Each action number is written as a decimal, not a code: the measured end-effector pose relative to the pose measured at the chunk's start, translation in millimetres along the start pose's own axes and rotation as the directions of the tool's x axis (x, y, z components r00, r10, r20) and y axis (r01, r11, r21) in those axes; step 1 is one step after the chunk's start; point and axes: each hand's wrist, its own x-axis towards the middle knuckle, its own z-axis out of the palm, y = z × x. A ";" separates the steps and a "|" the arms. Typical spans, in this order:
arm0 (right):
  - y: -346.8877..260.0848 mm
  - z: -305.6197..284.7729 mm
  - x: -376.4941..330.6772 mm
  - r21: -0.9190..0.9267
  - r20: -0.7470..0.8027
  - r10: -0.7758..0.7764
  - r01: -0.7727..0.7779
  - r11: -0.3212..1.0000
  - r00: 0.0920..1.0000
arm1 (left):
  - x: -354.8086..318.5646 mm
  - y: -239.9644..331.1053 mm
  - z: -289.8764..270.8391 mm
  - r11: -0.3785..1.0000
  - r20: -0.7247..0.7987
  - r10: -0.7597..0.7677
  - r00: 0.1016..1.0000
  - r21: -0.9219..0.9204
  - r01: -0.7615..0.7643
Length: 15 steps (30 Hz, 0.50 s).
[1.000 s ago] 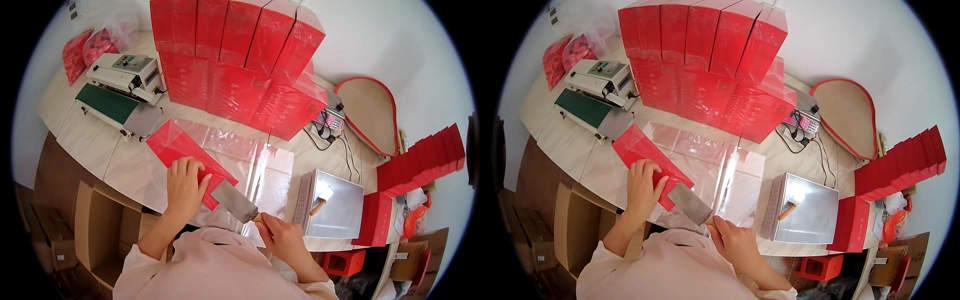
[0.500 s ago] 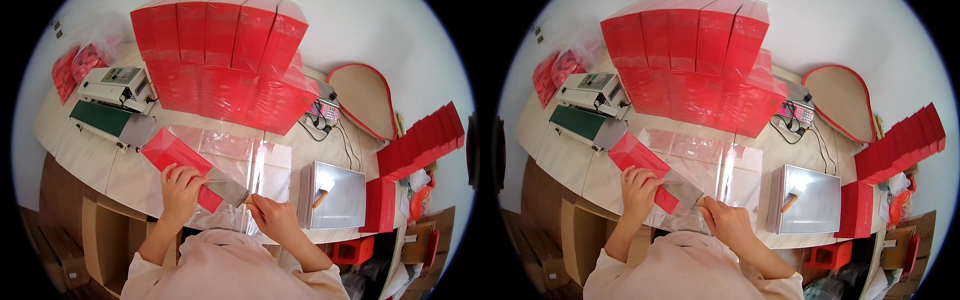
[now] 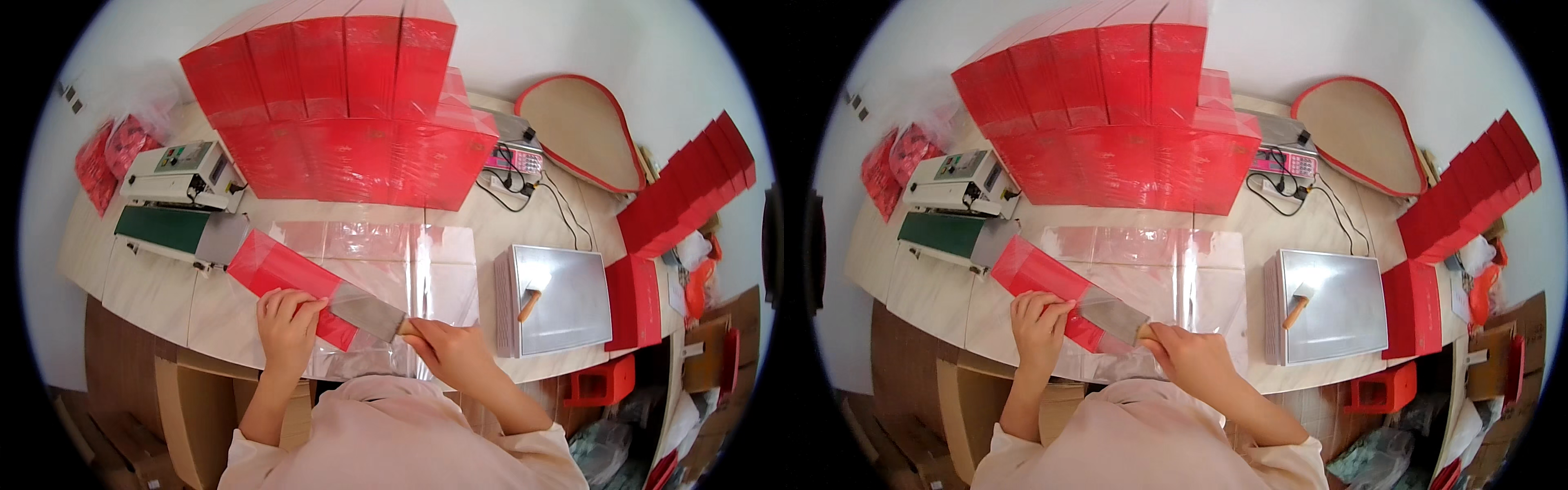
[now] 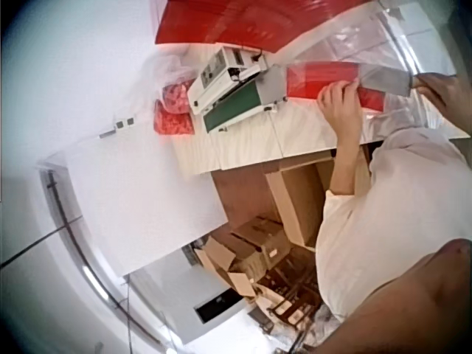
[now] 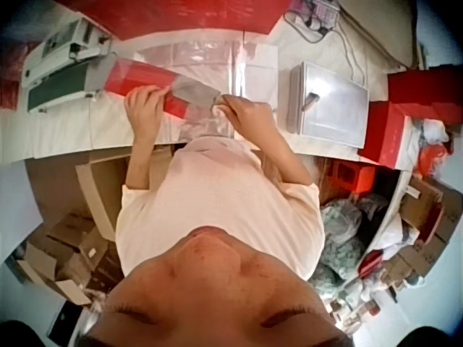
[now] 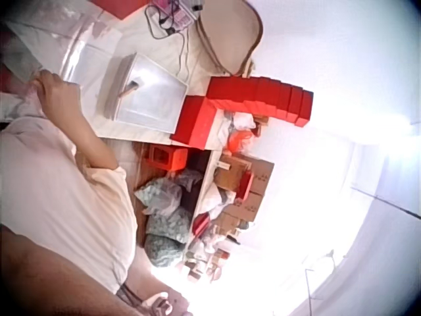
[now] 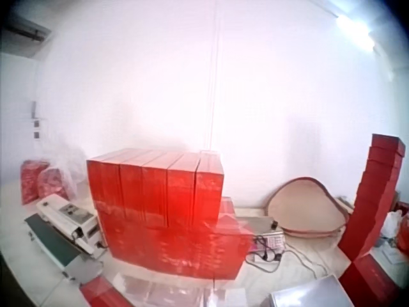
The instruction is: The person wraps red rectangular boxes in clear plastic film on a worktable. They place each box on the film, fold the film over, and use a small metal scraper to smooth and press the film onto the box. Finished wrapped boxes are stacked on the table.
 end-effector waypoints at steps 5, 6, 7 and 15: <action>-0.6 -29.0 -21.0 0.016 0.079 0.114 -0.116 0.993 0.990 | -7.2 -2.0 -0.6 1.000 -0.024 -0.019 1.000 -0.005 0.019; 0.3 -34.3 -25.5 0.028 0.088 0.144 -0.147 0.989 0.986 | -7.7 -1.7 -1.1 1.000 -0.026 -0.025 0.999 -0.008 0.024; 1.4 -38.4 -30.8 0.072 0.094 0.201 -0.208 0.975 0.975 | -7.2 -1.3 -0.1 1.000 -0.026 -0.015 1.000 -0.005 0.015; 11.7 -4.2 -14.3 -0.005 -0.040 0.207 -0.207 0.978 0.978 | -11.4 -1.7 -1.0 1.000 -0.024 -0.022 0.999 0.005 0.023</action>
